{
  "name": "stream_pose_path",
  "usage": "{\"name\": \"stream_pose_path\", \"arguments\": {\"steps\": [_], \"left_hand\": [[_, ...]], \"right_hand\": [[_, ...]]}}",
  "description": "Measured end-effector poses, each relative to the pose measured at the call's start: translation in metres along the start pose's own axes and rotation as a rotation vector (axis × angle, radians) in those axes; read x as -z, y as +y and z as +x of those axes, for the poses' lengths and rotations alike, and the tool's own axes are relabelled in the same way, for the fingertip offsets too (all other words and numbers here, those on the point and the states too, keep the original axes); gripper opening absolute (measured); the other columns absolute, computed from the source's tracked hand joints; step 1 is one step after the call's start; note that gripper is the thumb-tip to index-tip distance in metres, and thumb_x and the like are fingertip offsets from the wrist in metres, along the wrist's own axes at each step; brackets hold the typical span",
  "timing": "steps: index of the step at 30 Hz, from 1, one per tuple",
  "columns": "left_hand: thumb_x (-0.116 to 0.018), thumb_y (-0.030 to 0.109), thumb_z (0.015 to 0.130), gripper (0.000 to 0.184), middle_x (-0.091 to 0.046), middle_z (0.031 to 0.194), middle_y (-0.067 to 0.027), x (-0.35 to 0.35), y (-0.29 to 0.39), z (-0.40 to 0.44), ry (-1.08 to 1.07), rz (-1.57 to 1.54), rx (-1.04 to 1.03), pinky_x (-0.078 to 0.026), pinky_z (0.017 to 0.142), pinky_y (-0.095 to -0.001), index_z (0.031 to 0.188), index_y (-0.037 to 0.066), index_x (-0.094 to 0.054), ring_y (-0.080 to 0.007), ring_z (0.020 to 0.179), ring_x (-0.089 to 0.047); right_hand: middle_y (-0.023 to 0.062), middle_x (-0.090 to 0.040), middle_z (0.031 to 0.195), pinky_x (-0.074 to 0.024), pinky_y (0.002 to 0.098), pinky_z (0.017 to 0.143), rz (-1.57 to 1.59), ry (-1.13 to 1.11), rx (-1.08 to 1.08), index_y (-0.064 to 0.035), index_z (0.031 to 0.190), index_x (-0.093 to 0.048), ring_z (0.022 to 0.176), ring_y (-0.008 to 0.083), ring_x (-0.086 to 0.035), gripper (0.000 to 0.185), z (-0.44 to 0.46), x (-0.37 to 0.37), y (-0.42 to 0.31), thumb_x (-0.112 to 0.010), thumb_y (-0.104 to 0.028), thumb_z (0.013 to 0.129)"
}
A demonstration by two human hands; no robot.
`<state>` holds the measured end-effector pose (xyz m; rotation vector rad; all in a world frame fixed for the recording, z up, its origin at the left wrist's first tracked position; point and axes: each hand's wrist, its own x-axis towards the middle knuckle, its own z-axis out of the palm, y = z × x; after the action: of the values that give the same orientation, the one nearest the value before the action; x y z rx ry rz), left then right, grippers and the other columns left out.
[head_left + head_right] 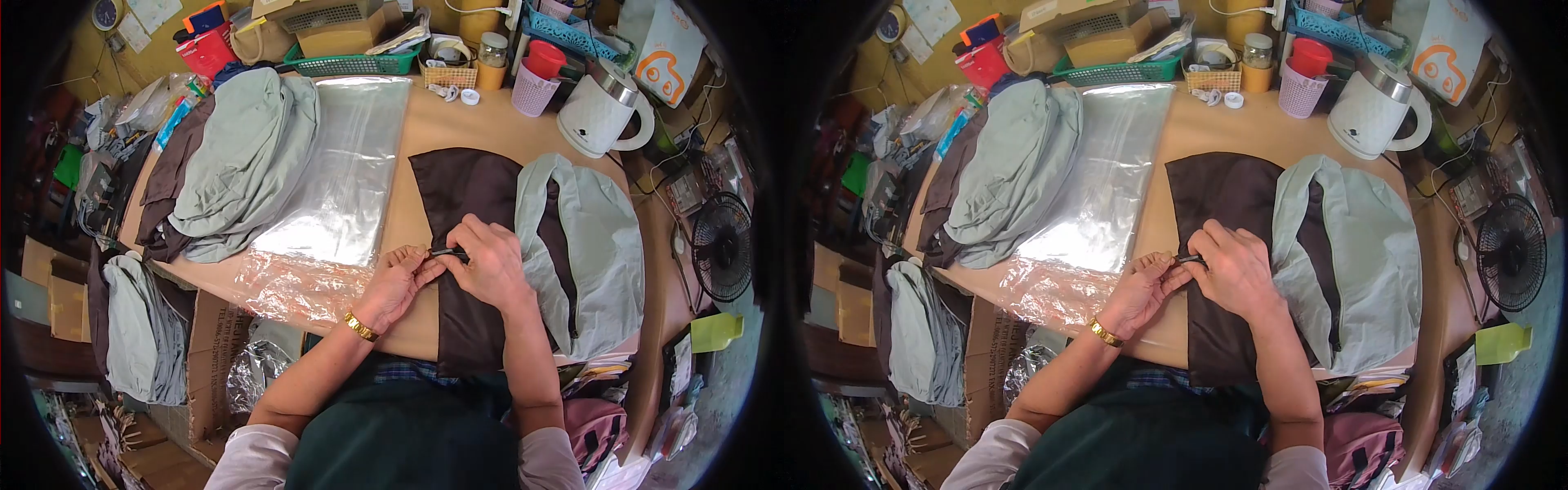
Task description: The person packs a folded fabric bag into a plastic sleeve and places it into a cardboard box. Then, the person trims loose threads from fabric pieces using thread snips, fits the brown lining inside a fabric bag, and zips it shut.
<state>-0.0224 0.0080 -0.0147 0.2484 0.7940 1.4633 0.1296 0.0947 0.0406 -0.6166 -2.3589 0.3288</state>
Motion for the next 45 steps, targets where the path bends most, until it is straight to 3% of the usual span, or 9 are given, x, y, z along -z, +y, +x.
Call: {"name": "stream_pose_path", "arguments": {"steps": [17,20,23,27,31,33,34,40,45], "left_hand": [[-0.047,0.013,0.102,0.02,-0.06,0.093,-0.0065,-0.002,-0.002,-0.003,0.0,0.102,-0.049,-0.055,0.09,-0.0342,0.089,0.001,-0.056,-0.0174,0.087,-0.064],[-0.05,0.016,0.101,0.019,-0.059,0.09,-0.0055,-0.015,0.012,-0.014,0.118,0.204,0.012,-0.056,0.076,-0.0281,0.088,0.003,-0.056,-0.0157,0.072,-0.062],[-0.051,0.021,0.1,0.02,-0.06,0.091,-0.0077,0.043,0.019,0.017,0.015,0.289,-0.119,-0.052,0.068,-0.0225,0.088,0.006,-0.053,-0.0157,0.063,-0.06],[-0.066,0.035,0.091,0.047,-0.06,0.095,-0.0075,0.001,0.005,0.063,0.322,0.435,-0.509,-0.049,0.075,-0.0243,0.115,-0.002,-0.05,-0.016,0.081,-0.06],[-0.074,0.034,0.084,0.066,-0.06,0.102,-0.009,-0.011,-0.008,0.072,0.291,0.685,-0.597,-0.049,0.08,-0.0271,0.127,-0.005,-0.043,-0.0142,0.091,-0.058],[-0.077,0.028,0.082,0.061,-0.063,0.104,-0.011,-0.021,0.008,0.047,-0.179,0.675,-0.261,-0.051,0.073,-0.0255,0.125,-0.002,-0.048,-0.0126,0.082,-0.06],[-0.073,0.022,0.085,0.039,-0.068,0.094,-0.0091,-0.029,0.028,0.028,-0.119,1.048,0.066,-0.051,0.062,-0.0235,0.114,-0.001,-0.058,-0.0088,0.07,-0.06],[-0.06,0.011,0.094,0.015,-0.065,0.072,-0.0018,0.009,0.032,-0.003,-0.054,0.944,-0.005,-0.048,0.056,-0.0215,0.092,-0.002,-0.066,-0.0061,0.061,-0.058],[-0.059,0.011,0.095,0.016,-0.064,0.071,-0.0023,0.003,0.035,-0.008,-0.051,0.993,0.019,-0.049,0.057,-0.0218,0.094,-0.003,-0.066,-0.007,0.062,-0.058]], "right_hand": [[0.0056,-0.051,0.079,-0.0426,0.0358,0.057,-0.213,-0.029,0.116,-0.009,0.08,-0.052,0.07,0.0214,-0.059,0.026,-0.006,-0.011,-0.006,-0.075,-0.015,0.069],[0.0071,-0.054,0.084,-0.0476,0.0399,0.062,-0.081,0.072,-0.128,-0.0083,0.092,-0.055,0.076,0.0269,-0.061,0.033,-0.002,-0.011,0.005,-0.077,-0.021,0.071],[0.0105,-0.058,0.092,-0.0508,0.0437,0.067,-0.113,0.181,-0.35,-0.0083,0.106,-0.053,0.083,0.0339,-0.063,0.046,0.001,-0.018,0.036,-0.079,-0.028,0.073],[0.0145,-0.063,0.1,-0.0512,0.0445,0.068,-0.177,0.102,-0.475,-0.0082,0.108,-0.051,0.087,0.0356,-0.064,0.047,-0.001,-0.035,0.061,-0.076,-0.035,0.079],[0.0135,-0.067,0.088,-0.0513,0.0441,0.067,-0.243,-0.016,-0.536,-0.0083,0.098,-0.052,0.081,0.0342,-0.066,0.039,0.005,-0.042,0.074,-0.074,-0.035,0.081],[0.0131,-0.067,0.084,-0.0513,0.0441,0.066,-0.284,0.01,-0.542,-0.0084,0.096,-0.052,0.079,0.0338,-0.067,0.036,0.009,-0.04,0.086,-0.074,-0.034,0.081],[0.0132,-0.067,0.085,-0.0512,0.0443,0.066,-0.3,0.024,-0.544,-0.0083,0.096,-0.053,0.079,0.0336,-0.067,0.035,0.011,-0.039,0.091,-0.073,-0.032,0.082],[0.0128,-0.067,0.086,-0.051,0.0442,0.066,-0.329,0.02,-0.552,-0.0084,0.095,-0.052,0.08,0.0329,-0.067,0.032,0.015,-0.039,0.1,-0.074,-0.028,0.081],[0.0112,-0.066,0.082,-0.0487,0.0451,0.065,-0.285,0.082,-0.539,-0.0098,0.096,-0.053,0.077,0.0349,-0.065,0.031,0.012,-0.041,0.101,-0.072,-0.031,0.083]]}}
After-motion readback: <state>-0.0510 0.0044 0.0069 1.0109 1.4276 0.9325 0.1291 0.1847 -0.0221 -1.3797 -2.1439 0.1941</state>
